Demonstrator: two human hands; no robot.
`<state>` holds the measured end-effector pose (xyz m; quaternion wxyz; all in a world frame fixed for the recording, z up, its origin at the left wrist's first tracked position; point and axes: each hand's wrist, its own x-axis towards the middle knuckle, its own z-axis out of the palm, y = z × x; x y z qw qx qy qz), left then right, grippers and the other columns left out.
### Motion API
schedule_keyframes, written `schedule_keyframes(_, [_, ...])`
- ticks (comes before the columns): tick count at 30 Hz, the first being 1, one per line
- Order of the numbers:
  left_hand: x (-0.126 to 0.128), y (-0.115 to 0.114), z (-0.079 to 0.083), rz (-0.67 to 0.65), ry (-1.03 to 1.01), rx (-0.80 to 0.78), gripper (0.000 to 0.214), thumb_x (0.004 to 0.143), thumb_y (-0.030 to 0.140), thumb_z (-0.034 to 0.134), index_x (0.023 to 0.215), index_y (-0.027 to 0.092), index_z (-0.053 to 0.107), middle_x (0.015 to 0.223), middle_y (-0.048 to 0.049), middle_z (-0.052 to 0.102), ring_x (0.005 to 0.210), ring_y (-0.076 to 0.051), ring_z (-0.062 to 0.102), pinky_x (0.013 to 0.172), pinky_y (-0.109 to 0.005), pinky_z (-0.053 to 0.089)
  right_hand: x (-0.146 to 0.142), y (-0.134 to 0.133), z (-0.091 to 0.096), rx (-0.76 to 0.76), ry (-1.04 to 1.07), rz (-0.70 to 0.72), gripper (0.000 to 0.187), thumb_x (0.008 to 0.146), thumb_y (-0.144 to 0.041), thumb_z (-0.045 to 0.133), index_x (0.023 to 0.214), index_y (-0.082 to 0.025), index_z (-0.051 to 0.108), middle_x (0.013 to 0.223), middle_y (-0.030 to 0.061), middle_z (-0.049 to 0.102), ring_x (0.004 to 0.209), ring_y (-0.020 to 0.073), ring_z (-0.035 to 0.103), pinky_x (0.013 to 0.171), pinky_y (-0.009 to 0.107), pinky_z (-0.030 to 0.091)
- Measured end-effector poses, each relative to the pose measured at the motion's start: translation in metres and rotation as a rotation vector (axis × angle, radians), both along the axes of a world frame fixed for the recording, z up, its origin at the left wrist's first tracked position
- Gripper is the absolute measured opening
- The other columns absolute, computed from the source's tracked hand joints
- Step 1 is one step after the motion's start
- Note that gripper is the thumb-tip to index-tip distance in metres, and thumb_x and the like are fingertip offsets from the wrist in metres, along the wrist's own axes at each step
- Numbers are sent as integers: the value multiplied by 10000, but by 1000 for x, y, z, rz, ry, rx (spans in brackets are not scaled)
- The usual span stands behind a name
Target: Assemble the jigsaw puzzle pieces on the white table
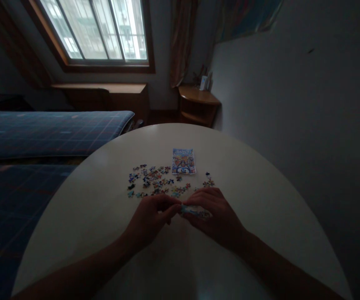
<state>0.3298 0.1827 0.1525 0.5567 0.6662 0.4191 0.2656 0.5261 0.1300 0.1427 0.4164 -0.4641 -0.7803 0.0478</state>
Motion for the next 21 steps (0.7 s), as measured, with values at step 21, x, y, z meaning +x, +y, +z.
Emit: schedule_keyframes(21, [-3, -3, 0, 76, 65, 173, 148, 772, 322, 680, 787, 211, 777, 671, -3, 729, 611, -123, 627, 597, -203, 488, 2, 0, 2, -7, -19, 33, 173, 826, -260, 732, 996, -250, 701, 887, -5, 752, 877, 177, 665, 846, 364, 430])
